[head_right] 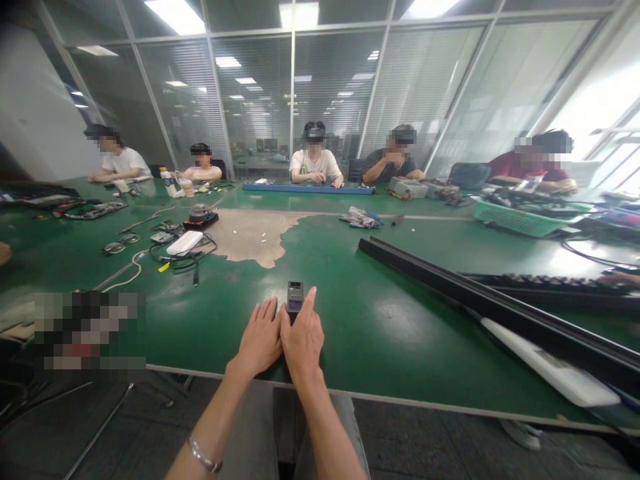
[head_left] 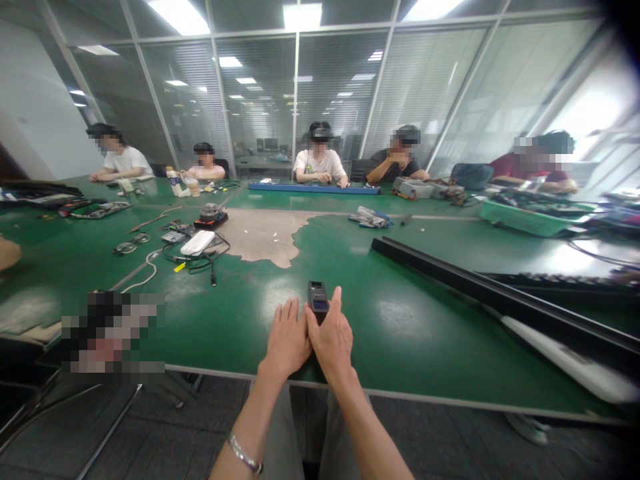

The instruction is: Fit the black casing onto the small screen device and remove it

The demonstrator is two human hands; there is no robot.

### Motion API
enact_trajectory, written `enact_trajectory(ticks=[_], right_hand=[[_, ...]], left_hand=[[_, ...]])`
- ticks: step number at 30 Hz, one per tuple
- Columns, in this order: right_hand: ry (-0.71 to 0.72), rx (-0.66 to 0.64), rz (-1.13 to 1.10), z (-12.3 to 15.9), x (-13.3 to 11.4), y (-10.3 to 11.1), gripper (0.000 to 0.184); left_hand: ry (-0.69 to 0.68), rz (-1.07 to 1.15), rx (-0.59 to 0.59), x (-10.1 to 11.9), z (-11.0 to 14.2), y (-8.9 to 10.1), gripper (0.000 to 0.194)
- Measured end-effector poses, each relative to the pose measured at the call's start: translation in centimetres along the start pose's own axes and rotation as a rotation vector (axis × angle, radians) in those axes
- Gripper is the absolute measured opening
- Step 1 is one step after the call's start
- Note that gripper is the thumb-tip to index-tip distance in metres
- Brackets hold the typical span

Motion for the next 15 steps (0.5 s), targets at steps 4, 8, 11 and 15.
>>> enact_trajectory(ticks=[4, 8, 11, 15], right_hand=[[-0.010, 0.001, -0.018, -0.10, -0.05, 0.05, 0.081], [-0.012, 0.009, -0.056, -0.23, -0.14, 0.13, 0.082], [-0.016, 0.007, -0.063, -0.39, -0.29, 0.34, 0.084], [-0.012, 0.017, -0.066, -0.63, -0.55, 0.79, 0.084]], left_hand=[[-0.007, 0.011, 0.002, -0.09, 0.05, -0.09, 0.056], [-0.006, 0.008, 0.007, -0.14, 0.07, -0.16, 0.057], [-0.008, 0.001, 0.001, -0.16, 0.01, -0.18, 0.060], [-0.014, 0.002, -0.008, -0.20, -0.09, -0.18, 0.062]])
Point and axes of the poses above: each hand's wrist, its own z-axis away from the middle knuckle, its own y-axis out of the back of the hand, x = y × z, the point moved 1 cm from there along -z, towards the middle knuckle, and after that the axes turned 4 degrees about -x, right-handed, at the moved point
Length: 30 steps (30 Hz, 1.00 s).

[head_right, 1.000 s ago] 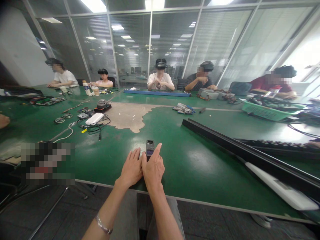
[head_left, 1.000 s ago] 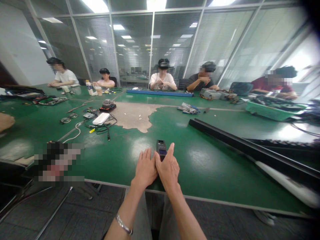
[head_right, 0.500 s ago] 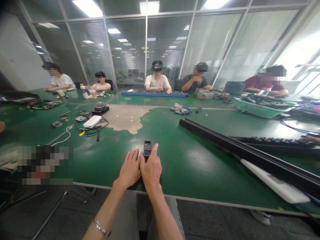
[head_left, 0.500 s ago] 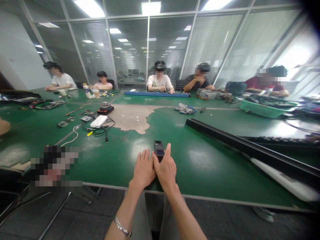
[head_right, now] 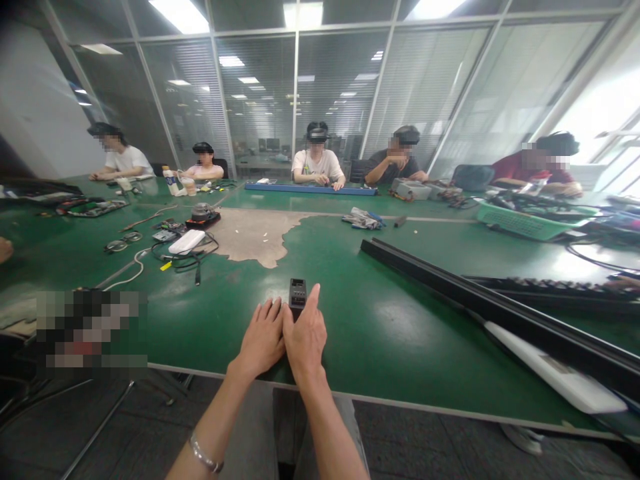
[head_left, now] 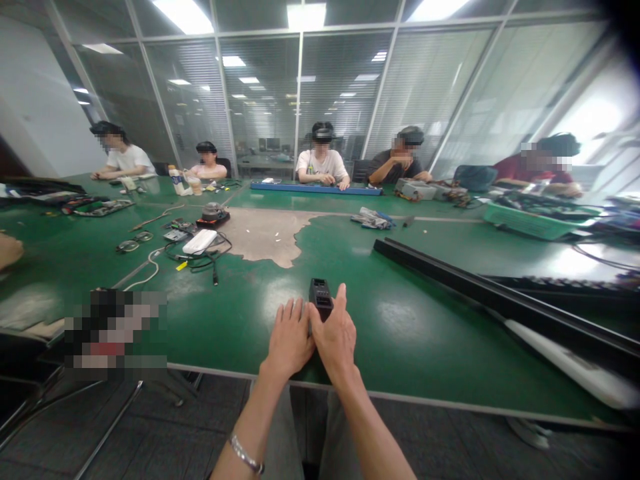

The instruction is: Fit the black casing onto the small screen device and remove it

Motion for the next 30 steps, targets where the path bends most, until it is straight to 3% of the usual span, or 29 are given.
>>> enact_trajectory(ticks=[11, 19, 30], right_hand=[[0.005, 0.024, -0.065, -0.4, -0.3, 0.7, 0.086], [0.029, 0.078, -0.111, -0.9, -0.6, 2.5, 0.085], [0.061, 0.137, -0.040, -1.3, 2.0, 2.6, 0.081]], left_hand=[[0.024, -0.009, 0.023, 0.1, 0.2, 0.2, 0.063], [0.035, -0.003, 0.038, 0.1, -0.1, -0.3, 0.064], [0.032, 0.006, 0.077, 0.3, 0.1, -0.1, 0.066]])
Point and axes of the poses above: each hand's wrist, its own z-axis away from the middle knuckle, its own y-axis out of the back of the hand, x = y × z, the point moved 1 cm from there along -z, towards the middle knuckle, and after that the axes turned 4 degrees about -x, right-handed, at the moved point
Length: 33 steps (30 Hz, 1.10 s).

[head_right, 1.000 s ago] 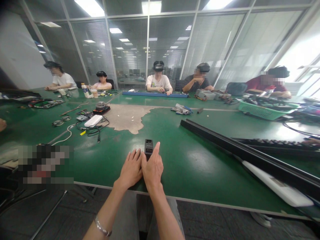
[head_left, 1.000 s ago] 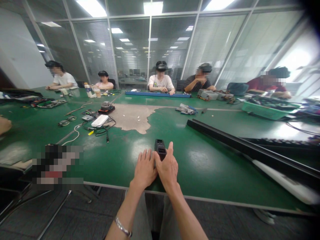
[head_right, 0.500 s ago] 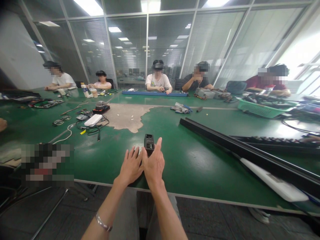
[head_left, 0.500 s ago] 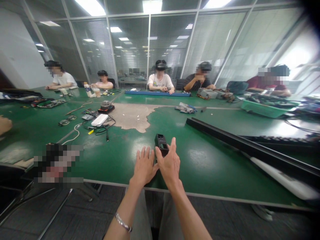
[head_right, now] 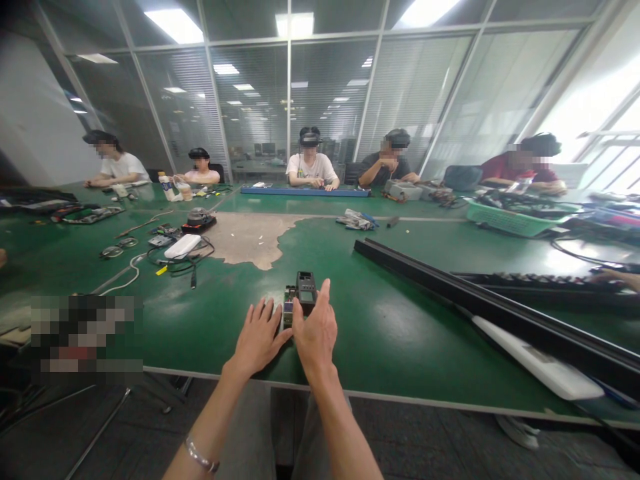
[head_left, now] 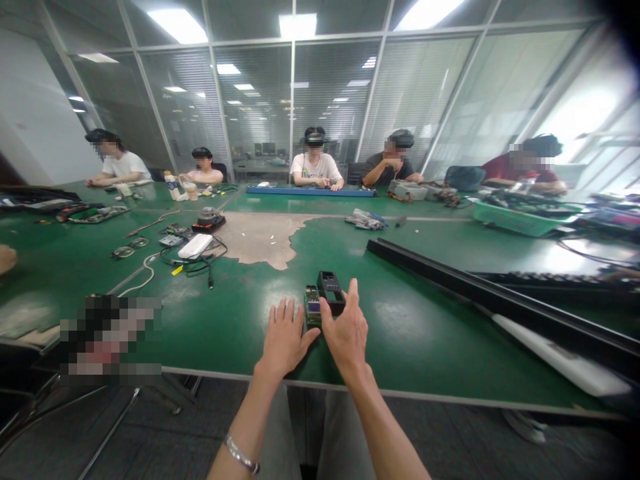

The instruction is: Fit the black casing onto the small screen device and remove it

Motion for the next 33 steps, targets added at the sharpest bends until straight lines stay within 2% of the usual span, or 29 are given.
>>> enact_trajectory(ticks=[10, 21, 25, 33], right_hand=[[-0.005, 0.042, 0.064, 0.4, 3.1, -0.2, 0.079], [-0.098, -0.058, 0.181, 0.9, 4.6, -0.9, 0.077], [-0.057, -0.074, 0.260, 1.4, 4.9, -1.1, 0.069], [-0.003, -0.031, 0.255, 1.4, 5.2, -1.1, 0.049]], left_hand=[[-0.005, 0.022, -0.018, 0.0, 0.0, 0.2, 0.067], [-0.014, 0.046, -0.027, 0.0, 0.1, 0.4, 0.069], [-0.018, 0.042, -0.023, -0.1, 0.1, 0.3, 0.069], [-0.017, 0.049, -0.029, 0.0, 0.0, 0.2, 0.070]])
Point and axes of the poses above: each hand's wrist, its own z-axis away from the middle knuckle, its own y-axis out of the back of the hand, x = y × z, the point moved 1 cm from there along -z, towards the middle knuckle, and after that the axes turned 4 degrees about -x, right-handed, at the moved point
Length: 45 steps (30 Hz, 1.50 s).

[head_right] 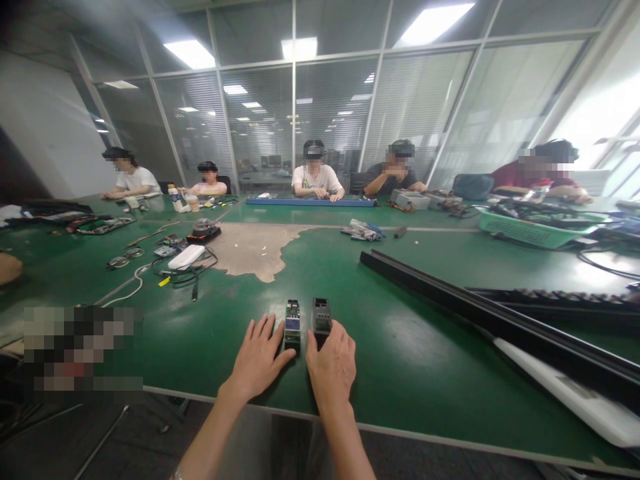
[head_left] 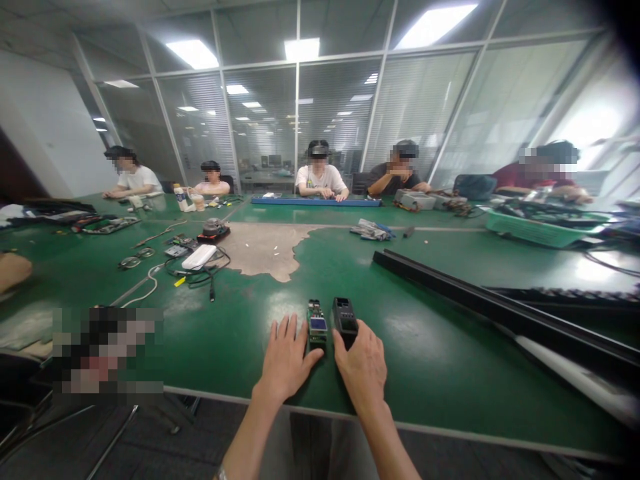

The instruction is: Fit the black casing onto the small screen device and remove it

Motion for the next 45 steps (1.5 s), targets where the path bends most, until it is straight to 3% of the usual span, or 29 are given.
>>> enact_trajectory(ticks=[9, 16, 22, 28, 33, 38, 45], right_hand=[[-0.012, 0.016, 0.063, -0.1, 0.3, 0.1, 0.043], [-0.023, 0.037, 0.124, -0.1, -0.1, 0.4, 0.062], [-0.085, -0.012, 0.127, 0.0, -0.5, 0.9, 0.052], [-0.049, -0.003, 0.023, -0.2, -0.2, 0.7, 0.047], [-0.152, 0.034, -0.212, -0.6, 0.0, 1.1, 0.053], [-0.198, 0.018, -0.332, -1.0, -1.2, 2.6, 0.056], [-0.071, 0.005, -0.258, -1.3, -4.1, 2.7, 0.060]], left_hand=[[0.002, -0.008, -0.023, -0.1, 0.0, 0.1, 0.071], [0.010, -0.005, -0.023, 0.0, 0.0, 0.1, 0.072], [0.011, 0.053, 0.010, 0.0, 0.2, 0.5, 0.066], [0.022, 0.061, 0.042, 0.0, 0.4, 0.9, 0.054], [0.036, 0.054, 0.034, -0.1, 0.3, 0.4, 0.055], [0.034, 0.060, 0.036, -0.2, 0.2, 0.2, 0.055], [0.030, 0.067, 0.042, -0.2, 0.3, 0.0, 0.058]])
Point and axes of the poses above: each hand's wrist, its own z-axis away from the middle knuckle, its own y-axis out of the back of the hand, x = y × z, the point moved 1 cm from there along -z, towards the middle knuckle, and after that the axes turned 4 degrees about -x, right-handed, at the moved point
